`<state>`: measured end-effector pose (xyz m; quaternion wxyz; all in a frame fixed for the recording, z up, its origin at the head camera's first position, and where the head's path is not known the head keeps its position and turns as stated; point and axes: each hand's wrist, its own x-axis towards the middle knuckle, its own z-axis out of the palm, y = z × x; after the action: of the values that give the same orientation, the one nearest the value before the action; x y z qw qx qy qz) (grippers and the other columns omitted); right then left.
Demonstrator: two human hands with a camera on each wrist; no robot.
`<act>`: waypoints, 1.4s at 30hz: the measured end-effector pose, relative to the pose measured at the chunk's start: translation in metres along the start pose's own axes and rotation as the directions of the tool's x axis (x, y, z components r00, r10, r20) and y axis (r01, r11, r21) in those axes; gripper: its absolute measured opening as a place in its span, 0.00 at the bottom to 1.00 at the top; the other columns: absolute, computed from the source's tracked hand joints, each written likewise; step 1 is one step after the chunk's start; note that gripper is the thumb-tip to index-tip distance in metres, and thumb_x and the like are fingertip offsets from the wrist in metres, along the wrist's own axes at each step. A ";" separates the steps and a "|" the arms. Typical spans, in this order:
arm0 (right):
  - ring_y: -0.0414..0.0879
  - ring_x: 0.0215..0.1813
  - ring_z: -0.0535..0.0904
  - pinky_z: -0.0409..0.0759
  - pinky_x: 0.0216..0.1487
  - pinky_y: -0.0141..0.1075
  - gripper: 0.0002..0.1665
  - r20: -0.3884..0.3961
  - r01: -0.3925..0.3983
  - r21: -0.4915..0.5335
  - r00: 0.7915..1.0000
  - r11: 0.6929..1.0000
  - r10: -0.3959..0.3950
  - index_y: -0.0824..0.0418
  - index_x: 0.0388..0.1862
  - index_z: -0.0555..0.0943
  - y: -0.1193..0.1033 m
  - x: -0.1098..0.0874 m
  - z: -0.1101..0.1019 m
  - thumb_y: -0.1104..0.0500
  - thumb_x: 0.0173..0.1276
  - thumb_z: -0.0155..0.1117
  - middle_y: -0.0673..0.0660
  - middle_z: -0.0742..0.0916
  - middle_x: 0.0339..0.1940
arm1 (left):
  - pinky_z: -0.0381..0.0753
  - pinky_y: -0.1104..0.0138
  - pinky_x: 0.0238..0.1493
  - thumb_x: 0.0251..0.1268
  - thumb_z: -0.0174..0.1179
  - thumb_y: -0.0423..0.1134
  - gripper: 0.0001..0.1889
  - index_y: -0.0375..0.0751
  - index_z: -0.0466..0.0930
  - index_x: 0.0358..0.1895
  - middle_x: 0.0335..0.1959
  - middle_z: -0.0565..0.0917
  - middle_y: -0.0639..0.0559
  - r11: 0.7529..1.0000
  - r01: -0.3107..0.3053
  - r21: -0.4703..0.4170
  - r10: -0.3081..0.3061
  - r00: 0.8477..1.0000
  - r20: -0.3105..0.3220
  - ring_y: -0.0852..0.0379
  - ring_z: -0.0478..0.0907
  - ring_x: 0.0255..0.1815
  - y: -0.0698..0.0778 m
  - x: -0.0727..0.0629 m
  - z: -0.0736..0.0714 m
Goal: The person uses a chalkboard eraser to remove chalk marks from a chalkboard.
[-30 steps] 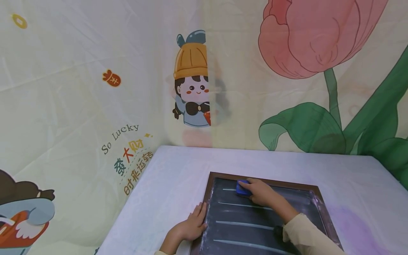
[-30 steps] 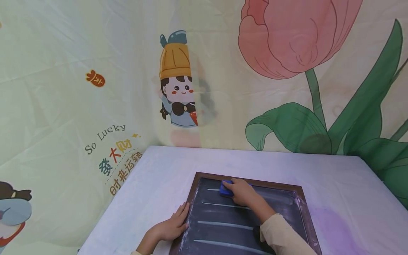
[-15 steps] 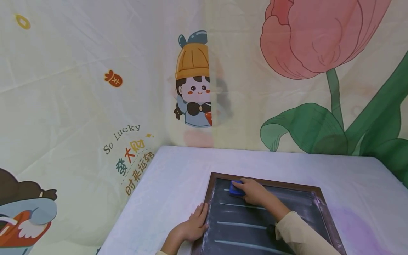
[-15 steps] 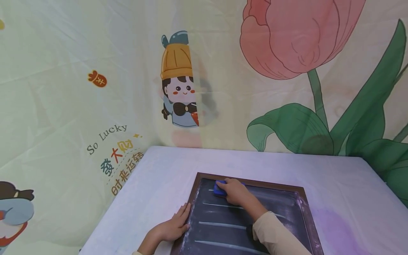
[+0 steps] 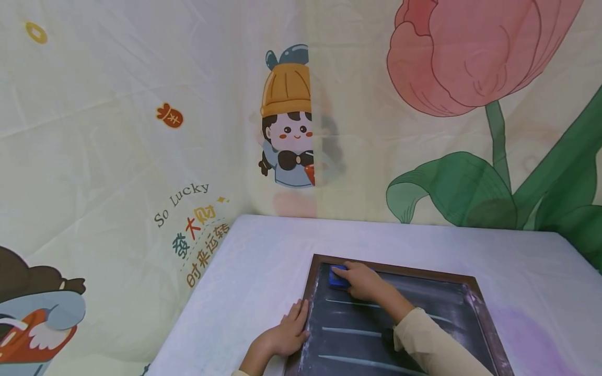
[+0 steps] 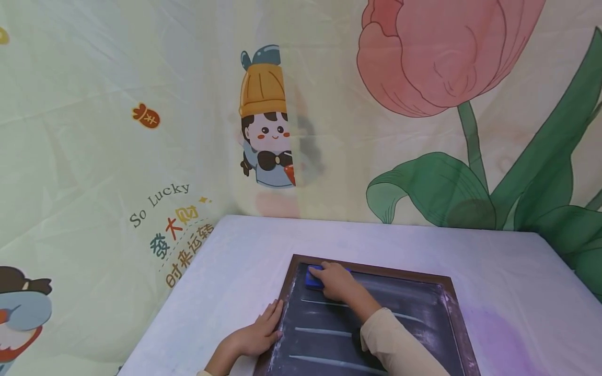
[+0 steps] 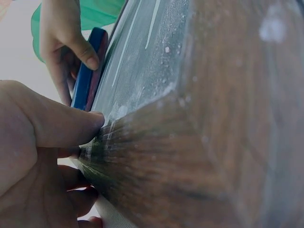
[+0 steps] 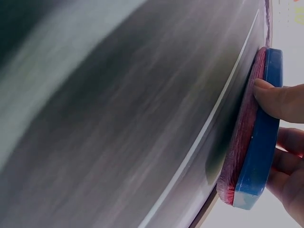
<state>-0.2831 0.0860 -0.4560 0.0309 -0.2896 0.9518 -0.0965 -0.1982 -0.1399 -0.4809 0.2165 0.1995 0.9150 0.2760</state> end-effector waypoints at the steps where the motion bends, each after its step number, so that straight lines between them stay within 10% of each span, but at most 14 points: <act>1: 0.59 0.57 0.74 0.73 0.56 0.50 0.34 0.001 0.000 -0.002 1.000 1.000 0.000 0.56 0.63 0.71 -0.002 0.001 0.001 0.65 0.55 0.64 0.66 0.75 0.58 | 0.49 0.41 0.65 0.66 0.47 0.40 0.35 0.28 0.42 0.70 0.70 0.45 0.29 1.000 -0.002 0.001 0.002 1.000 0.000 0.34 0.41 0.72 0.000 0.000 0.000; 15: 0.57 0.60 0.72 0.71 0.59 0.46 0.33 0.024 -0.007 -0.057 1.000 0.998 0.009 0.52 0.63 0.71 -0.025 0.017 0.006 0.66 0.56 0.62 0.65 0.75 0.60 | 0.51 0.41 0.65 0.66 0.47 0.40 0.35 0.29 0.43 0.70 0.71 0.46 0.29 1.000 0.013 0.009 -0.013 1.000 0.014 0.35 0.42 0.72 0.001 0.000 0.002; 42: 0.58 0.65 0.66 0.70 0.59 0.52 0.36 0.075 -0.082 0.039 0.994 0.996 0.079 0.49 0.66 0.67 -0.002 0.001 0.003 0.62 0.58 0.64 0.64 0.71 0.65 | 0.50 0.42 0.66 0.66 0.47 0.41 0.35 0.29 0.43 0.70 0.71 0.45 0.29 1.000 0.007 0.016 -0.007 1.000 -0.002 0.36 0.41 0.72 0.000 0.001 -0.001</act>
<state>-0.2823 0.0830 -0.4587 0.0754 -0.2538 0.9587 -0.1043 -0.1998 -0.1396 -0.4803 0.2149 0.1975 0.9181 0.2682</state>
